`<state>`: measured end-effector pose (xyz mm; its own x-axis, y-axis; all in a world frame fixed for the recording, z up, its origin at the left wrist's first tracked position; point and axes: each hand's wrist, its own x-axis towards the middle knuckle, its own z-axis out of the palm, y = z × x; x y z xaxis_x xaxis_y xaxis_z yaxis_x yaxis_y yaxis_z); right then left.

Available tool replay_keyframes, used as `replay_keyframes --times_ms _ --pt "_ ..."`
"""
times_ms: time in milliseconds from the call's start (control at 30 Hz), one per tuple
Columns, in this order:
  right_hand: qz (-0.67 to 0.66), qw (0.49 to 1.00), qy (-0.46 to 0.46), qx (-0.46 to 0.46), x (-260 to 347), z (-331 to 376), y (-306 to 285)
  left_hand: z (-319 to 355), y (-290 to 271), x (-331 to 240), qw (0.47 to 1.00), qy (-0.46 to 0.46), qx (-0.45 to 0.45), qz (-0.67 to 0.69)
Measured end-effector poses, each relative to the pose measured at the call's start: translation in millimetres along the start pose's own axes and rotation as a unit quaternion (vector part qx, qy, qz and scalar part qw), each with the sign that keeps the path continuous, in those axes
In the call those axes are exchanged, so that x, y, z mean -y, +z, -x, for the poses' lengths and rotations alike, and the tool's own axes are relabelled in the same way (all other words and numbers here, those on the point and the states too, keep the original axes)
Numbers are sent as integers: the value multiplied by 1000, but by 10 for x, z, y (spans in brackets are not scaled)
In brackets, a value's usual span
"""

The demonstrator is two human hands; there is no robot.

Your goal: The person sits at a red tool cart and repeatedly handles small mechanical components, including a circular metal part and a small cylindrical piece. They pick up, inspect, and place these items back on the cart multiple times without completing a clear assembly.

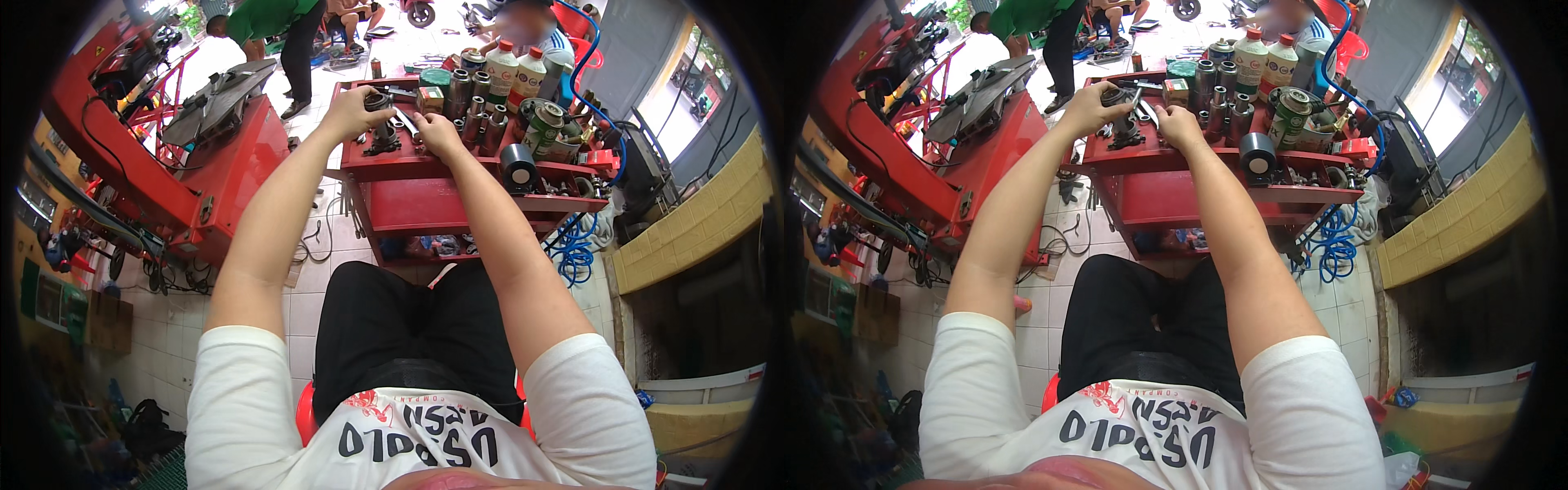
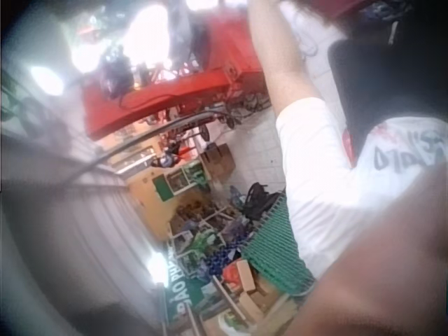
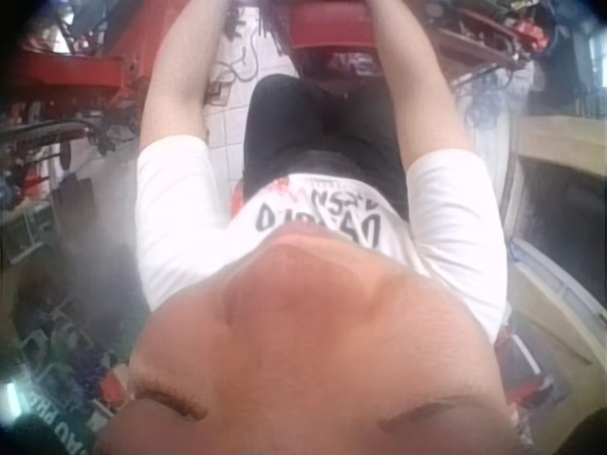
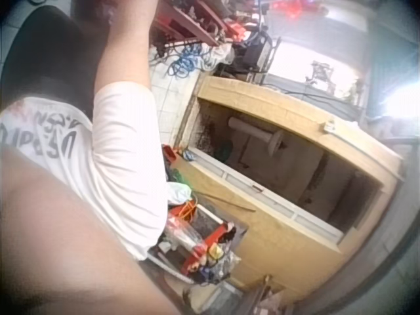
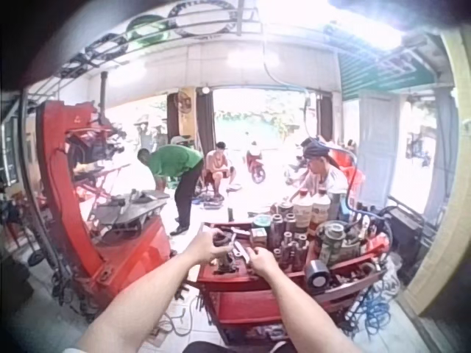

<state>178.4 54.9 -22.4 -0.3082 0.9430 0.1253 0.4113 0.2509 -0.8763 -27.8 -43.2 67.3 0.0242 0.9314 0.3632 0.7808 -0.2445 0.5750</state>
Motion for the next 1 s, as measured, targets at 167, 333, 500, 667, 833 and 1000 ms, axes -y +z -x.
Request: replay_keyframes --times_ms 167,333,500,667,833,1000 --pt "22 999 -31 34 -46 -3 -1 138 -153 105 998 4 13 -68" --pt "273 946 -142 101 187 57 167 437 31 321 996 6 -77 -36" --pt "382 878 -226 178 358 -104 277 565 221 245 997 35 -51 -52" --pt "432 844 -243 205 183 -437 455 549 282 166 992 46 -71 -90" --pt "460 823 -296 156 425 -347 505 578 266 248 990 29 -80 -112" --pt "487 789 -339 156 463 -507 524 541 300 212 992 21 -67 -109"
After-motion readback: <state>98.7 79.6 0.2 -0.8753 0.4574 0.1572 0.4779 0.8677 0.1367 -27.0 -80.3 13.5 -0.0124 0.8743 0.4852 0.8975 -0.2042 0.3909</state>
